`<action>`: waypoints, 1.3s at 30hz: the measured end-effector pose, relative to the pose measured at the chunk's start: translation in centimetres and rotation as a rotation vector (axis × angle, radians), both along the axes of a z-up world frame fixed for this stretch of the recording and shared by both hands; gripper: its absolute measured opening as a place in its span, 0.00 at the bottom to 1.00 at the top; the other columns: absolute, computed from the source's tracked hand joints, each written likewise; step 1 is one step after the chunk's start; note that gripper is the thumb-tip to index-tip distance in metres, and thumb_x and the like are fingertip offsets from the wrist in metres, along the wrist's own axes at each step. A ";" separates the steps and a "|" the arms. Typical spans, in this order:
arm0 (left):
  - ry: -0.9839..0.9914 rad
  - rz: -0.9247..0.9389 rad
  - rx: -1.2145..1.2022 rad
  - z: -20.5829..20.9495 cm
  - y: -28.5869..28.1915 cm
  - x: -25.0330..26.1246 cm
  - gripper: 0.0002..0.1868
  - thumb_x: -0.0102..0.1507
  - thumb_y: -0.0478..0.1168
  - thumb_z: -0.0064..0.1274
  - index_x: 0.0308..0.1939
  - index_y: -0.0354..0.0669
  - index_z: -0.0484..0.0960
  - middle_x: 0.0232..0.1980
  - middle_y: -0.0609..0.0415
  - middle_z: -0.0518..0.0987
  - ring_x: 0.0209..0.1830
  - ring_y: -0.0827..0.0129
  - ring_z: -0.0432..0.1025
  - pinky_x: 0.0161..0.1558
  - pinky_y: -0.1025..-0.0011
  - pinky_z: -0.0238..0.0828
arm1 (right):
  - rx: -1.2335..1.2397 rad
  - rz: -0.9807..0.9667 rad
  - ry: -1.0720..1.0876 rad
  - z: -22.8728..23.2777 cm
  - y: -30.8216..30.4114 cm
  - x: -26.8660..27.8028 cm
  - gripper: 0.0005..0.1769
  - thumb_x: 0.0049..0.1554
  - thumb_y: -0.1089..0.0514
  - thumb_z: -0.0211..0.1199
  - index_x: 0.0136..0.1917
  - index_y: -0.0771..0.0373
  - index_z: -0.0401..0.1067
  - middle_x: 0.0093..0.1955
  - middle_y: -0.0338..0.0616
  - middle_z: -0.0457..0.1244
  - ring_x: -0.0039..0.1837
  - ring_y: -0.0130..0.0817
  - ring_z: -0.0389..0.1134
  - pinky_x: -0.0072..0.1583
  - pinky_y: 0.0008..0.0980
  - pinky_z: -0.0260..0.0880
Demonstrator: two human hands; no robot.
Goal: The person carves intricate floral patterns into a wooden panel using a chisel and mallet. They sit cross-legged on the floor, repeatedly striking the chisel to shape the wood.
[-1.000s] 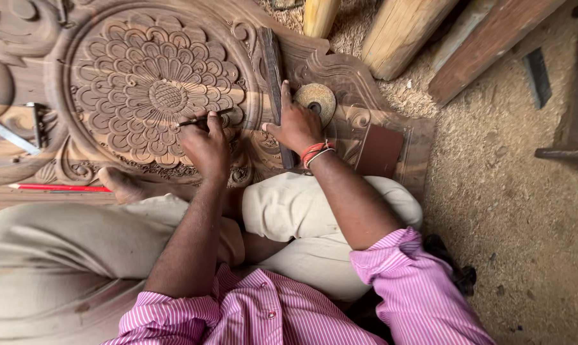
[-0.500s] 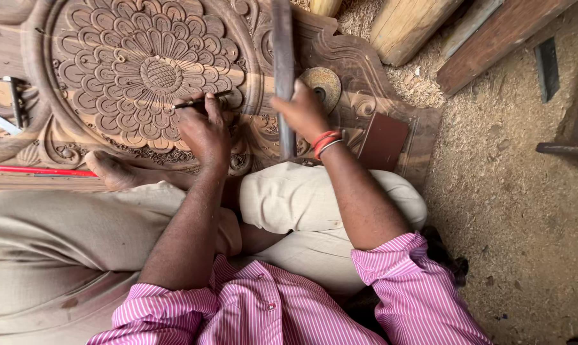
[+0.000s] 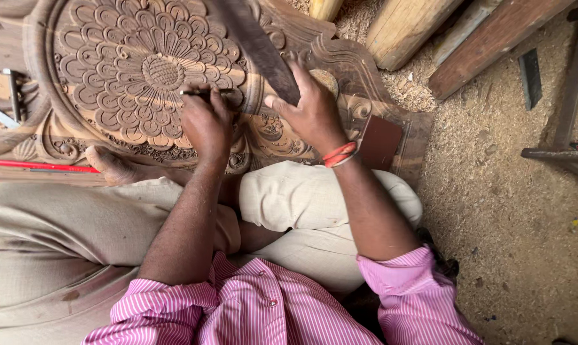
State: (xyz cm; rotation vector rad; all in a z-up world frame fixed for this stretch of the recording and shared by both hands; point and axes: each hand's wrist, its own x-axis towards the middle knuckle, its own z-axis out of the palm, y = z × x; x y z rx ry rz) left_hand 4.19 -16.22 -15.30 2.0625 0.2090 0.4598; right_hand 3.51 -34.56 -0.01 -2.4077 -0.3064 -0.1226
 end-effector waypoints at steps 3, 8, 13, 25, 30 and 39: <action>0.121 -0.004 0.124 -0.7 0.3 0.1 0.13 0.72 0.35 0.54 0.54 0.28 0.71 0.41 0.43 0.82 0.37 0.57 0.80 0.37 0.63 0.80 | -0.184 0.148 -0.128 3.3 1.7 0.4 0.39 0.59 0.57 0.72 0.80 0.53 0.60 0.58 0.42 0.67 0.55 0.33 0.72 0.55 0.32 0.76; 0.246 -0.065 0.171 0.2 0.6 0.7 0.11 0.74 0.41 0.55 0.46 0.36 0.75 0.37 0.45 0.82 0.33 0.56 0.80 0.37 0.57 0.78 | -0.891 0.390 -0.461 7.1 4.2 3.1 0.34 0.62 0.60 0.67 0.78 0.41 0.63 0.46 0.35 0.62 0.49 0.31 0.66 0.52 0.38 0.71; 0.161 -0.081 0.014 1.1 1.2 0.8 0.11 0.70 0.37 0.54 0.50 0.30 0.73 0.38 0.42 0.83 0.35 0.52 0.80 0.37 0.54 0.77 | -0.692 0.380 -0.451 8.1 5.9 3.8 0.31 0.65 0.63 0.59 0.80 0.48 0.63 0.51 0.40 0.62 0.52 0.36 0.66 0.55 0.41 0.69; 0.165 -0.105 -0.029 -0.8 2.1 2.3 0.15 0.68 0.37 0.58 0.51 0.30 0.73 0.40 0.40 0.83 0.38 0.49 0.80 0.40 0.54 0.77 | -0.565 0.439 -0.373 8.1 5.9 5.2 0.33 0.62 0.59 0.62 0.79 0.54 0.61 0.62 0.51 0.65 0.55 0.47 0.71 0.56 0.46 0.71; 0.224 -0.225 0.297 -1.3 2.2 3.5 0.09 0.74 0.39 0.58 0.47 0.39 0.75 0.41 0.42 0.82 0.37 0.54 0.79 0.40 0.57 0.79 | -0.782 0.426 -0.278 7.2 5.9 6.3 0.33 0.65 0.65 0.63 0.81 0.56 0.61 0.55 0.49 0.66 0.51 0.42 0.72 0.53 0.43 0.73; 0.351 -0.274 0.203 -0.9 2.7 6.0 0.15 0.68 0.40 0.58 0.51 0.33 0.72 0.40 0.45 0.82 0.36 0.60 0.78 0.38 0.60 0.80 | -0.591 0.381 -0.362 6.8 4.2 6.5 0.37 0.60 0.62 0.68 0.78 0.59 0.57 0.58 0.50 0.67 0.52 0.42 0.72 0.53 0.42 0.74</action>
